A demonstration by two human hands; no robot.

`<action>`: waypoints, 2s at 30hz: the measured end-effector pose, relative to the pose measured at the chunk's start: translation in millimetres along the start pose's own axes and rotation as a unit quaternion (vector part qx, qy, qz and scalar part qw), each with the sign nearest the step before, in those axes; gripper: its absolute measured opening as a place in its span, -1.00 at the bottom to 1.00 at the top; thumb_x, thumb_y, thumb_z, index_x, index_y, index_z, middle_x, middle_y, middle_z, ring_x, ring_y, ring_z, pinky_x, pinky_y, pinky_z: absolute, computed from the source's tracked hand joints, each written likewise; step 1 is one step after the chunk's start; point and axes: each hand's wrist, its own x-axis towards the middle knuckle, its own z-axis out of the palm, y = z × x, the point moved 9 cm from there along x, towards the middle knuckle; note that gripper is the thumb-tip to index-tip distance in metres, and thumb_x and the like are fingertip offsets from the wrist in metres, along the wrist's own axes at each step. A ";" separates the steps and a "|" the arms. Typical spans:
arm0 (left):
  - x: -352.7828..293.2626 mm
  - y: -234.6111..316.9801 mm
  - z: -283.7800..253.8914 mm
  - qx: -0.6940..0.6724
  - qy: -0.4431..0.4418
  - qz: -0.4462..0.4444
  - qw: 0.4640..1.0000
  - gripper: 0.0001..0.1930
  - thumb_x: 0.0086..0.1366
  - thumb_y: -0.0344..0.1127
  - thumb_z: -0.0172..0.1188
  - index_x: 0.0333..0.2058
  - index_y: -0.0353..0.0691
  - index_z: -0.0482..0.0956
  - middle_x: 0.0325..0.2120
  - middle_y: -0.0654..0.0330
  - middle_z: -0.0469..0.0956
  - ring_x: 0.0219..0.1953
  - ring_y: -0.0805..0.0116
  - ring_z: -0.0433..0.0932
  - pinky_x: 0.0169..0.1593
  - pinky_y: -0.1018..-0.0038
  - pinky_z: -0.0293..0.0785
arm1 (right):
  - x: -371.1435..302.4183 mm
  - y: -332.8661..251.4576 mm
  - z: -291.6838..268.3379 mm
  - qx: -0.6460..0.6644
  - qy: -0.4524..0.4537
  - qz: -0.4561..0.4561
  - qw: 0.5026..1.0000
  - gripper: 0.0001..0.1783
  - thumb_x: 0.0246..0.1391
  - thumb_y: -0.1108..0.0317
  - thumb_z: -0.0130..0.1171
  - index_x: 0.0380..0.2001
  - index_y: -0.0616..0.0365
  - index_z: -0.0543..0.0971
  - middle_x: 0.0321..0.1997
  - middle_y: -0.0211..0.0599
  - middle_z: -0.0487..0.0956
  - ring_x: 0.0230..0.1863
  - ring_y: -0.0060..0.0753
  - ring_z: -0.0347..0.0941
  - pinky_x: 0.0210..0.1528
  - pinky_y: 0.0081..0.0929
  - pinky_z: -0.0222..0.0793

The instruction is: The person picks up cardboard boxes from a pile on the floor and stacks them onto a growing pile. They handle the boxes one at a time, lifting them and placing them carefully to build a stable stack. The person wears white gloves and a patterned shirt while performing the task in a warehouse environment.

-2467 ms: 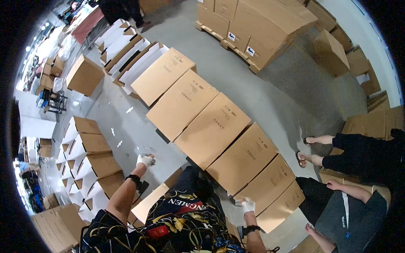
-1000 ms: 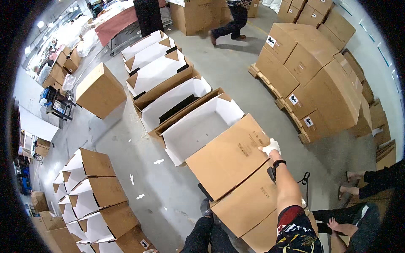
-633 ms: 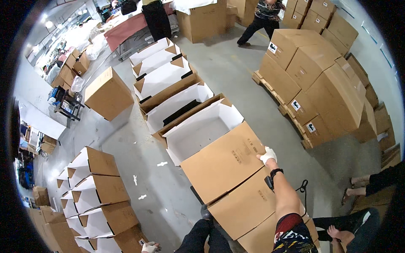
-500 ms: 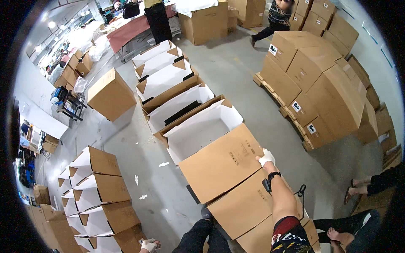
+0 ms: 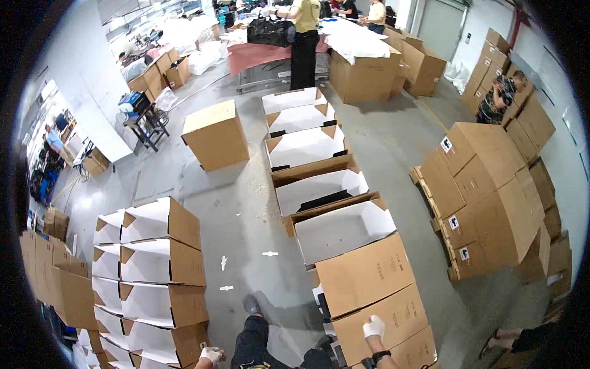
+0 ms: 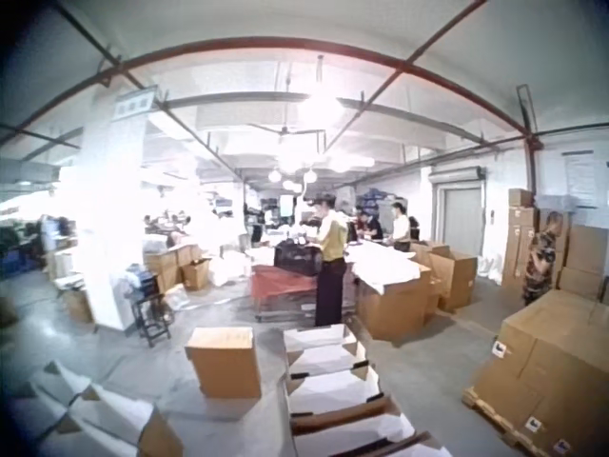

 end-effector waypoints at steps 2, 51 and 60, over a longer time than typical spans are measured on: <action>-13.6 11.1 -36.7 -0.024 0.007 0.015 1.000 -0.87 0.14 -0.34 0.17 -0.40 -0.28 0.57 -0.58 0.10 0.59 -0.54 0.23 0.59 -0.47 0.31 0.51 | -66.1 -44.3 62.5 -0.014 -0.167 -0.138 0.976 -0.73 -0.19 0.22 0.21 -0.38 0.08 0.65 -0.30 -0.10 0.61 -0.23 -0.08 0.54 -0.15 -0.32 0.44; 658.2 836.6 -854.1 -0.095 0.292 0.109 0.945 -0.52 -0.02 -0.30 0.36 -0.13 -0.38 0.43 -0.32 0.12 0.51 -0.28 0.36 0.43 -0.22 0.41 0.38 | 124.1 -697.3 147.4 0.399 -0.153 0.435 0.793 -0.83 0.01 0.39 0.06 -0.26 0.07 0.46 -0.43 -0.27 0.57 -0.55 -0.25 0.53 -0.51 -0.28 0.50; 840.1 944.2 -756.4 -0.147 -0.149 0.048 0.977 -0.42 0.26 -0.08 0.15 0.16 -0.24 0.27 0.01 0.11 0.45 0.00 0.20 0.45 -0.03 0.17 0.45 | -113.1 -829.9 191.1 0.406 -0.200 0.572 0.684 -0.92 -0.04 0.51 0.03 -0.44 0.23 0.51 -0.44 -0.08 0.57 -0.45 -0.05 0.56 -0.48 -0.17 0.53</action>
